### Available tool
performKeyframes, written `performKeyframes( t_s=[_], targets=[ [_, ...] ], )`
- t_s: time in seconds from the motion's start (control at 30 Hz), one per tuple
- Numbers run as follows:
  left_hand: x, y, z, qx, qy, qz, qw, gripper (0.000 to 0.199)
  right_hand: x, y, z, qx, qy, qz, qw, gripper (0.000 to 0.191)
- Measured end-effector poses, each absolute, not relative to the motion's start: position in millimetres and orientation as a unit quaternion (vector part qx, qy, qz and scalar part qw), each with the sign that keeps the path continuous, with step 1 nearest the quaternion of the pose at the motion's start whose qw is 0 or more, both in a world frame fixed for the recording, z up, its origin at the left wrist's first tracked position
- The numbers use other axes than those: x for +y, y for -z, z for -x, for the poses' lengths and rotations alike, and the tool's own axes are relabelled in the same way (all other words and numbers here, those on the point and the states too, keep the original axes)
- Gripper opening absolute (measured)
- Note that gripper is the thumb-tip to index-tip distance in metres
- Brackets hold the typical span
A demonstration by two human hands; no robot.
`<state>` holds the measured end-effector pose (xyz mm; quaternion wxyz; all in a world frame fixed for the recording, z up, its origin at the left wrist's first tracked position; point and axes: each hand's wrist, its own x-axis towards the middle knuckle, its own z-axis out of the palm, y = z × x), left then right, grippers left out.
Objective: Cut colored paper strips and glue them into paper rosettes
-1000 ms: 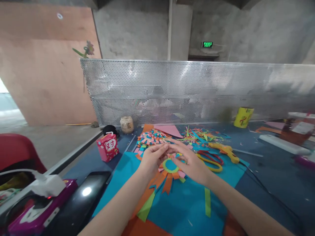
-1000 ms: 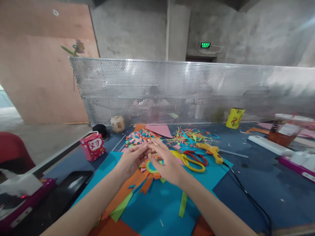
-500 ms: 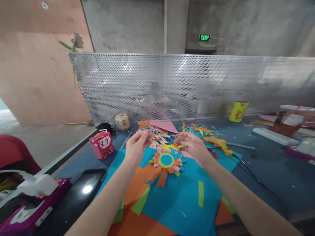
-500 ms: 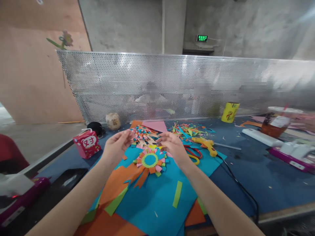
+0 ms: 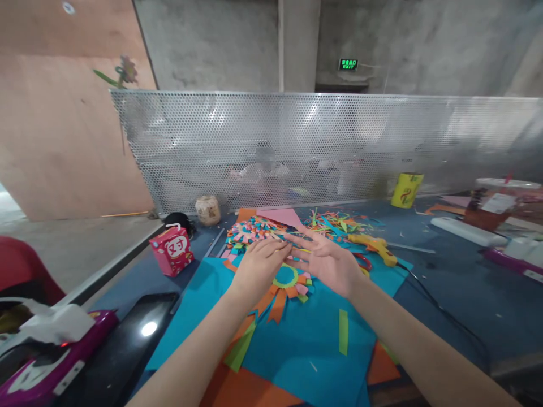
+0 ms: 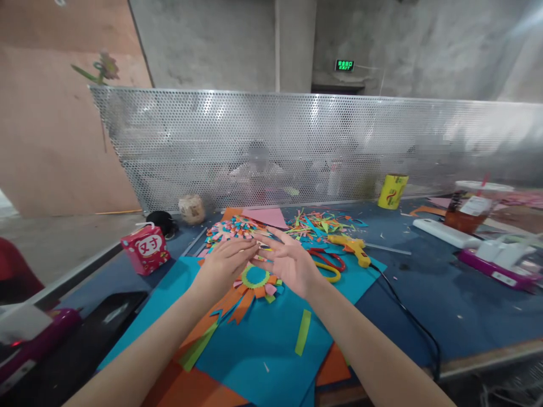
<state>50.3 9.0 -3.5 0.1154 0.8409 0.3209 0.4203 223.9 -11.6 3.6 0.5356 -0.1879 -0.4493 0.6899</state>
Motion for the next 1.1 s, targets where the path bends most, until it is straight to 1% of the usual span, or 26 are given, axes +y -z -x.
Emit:
performKeyframes(
  t_s=[0.07, 0.13, 0.2, 0.3, 0.37, 0.43, 0.53, 0.6, 0.63, 0.7, 0.73, 0.8, 0.87, 0.93, 1.1],
  targets=[
    [7.4, 3.6, -49.5, 0.312, -0.391, -0.860, 0.099, 0.032, -12.8, -3.9, -225.6, -0.441, -0.704, 0.188, 0.524, 0.054],
    [4.9, 2.4, -48.9, 0.291, -0.388, -0.866, 0.120, 0.031, -12.9, -3.7, -227.7, -0.448, -0.716, 0.188, 0.501, 0.051],
    [1.9, 0.2, -50.2, 0.275, -0.423, -0.848, 0.162, 0.026, -12.1, -3.1, -229.6, -0.463, -0.722, 0.183, 0.480, 0.047],
    [-1.2, -4.8, -54.0, 0.321, -0.524, -0.755, 0.228, 0.016, -10.0, -2.0, -231.7, -0.478, -0.710, 0.164, 0.490, 0.042],
    [-0.4, -8.8, -55.0, 0.363, -0.583, -0.669, 0.283, 0.009, -7.8, -1.0, -233.0, -0.480, -0.701, 0.162, 0.503, 0.038],
    [3.2, -12.0, -54.1, 0.363, -0.634, -0.580, 0.361, 0.004, -4.7, 0.9, -234.3, -0.468, -0.687, 0.194, 0.521, 0.036],
    [10.0, -13.1, -52.4, 0.322, -0.664, -0.428, 0.522, 0.004, 0.6, 5.6, -235.8, -0.452, -0.610, 0.332, 0.560, 0.030],
    [11.8, -11.5, -53.4, 0.317, -0.636, -0.367, 0.600, 0.005, 2.0, 8.4, -235.3, -0.503, -0.488, 0.417, 0.579, 0.027],
    [11.3, -10.2, -54.6, 0.322, -0.615, -0.358, 0.624, 0.004, 1.4, 9.2, -234.4, -0.552, -0.413, 0.432, 0.582, 0.028],
    [7.5, -7.2, -57.9, 0.327, -0.568, -0.369, 0.659, 0.004, -2.4, 9.5, -231.3, -0.658, -0.283, 0.405, 0.569, 0.035],
    [4.7, -5.7, -59.5, 0.322, -0.539, -0.381, 0.679, 0.007, -5.3, 9.2, -229.3, -0.701, -0.244, 0.379, 0.552, 0.039],
    [-1.5, -3.4, -62.1, 0.304, -0.471, -0.416, 0.715, 0.013, -11.1, 8.4, -225.5, -0.761, -0.210, 0.338, 0.512, 0.042],
    [-6.8, -2.2, -63.6, 0.290, -0.422, -0.446, 0.734, 0.017, -15.2, 8.2, -223.2, -0.788, -0.188, 0.322, 0.490, 0.038],
    [-10.3, -2.3, -64.4, 0.285, -0.405, -0.459, 0.738, 0.017, -16.7, 8.5, -223.3, -0.795, -0.165, 0.323, 0.486, 0.032],
    [-12.3, -3.8, -64.4, 0.294, -0.370, -0.459, 0.752, 0.015, -14.5, 9.8, -228.1, -0.785, -0.129, 0.344, 0.499, 0.026]
  ],
)
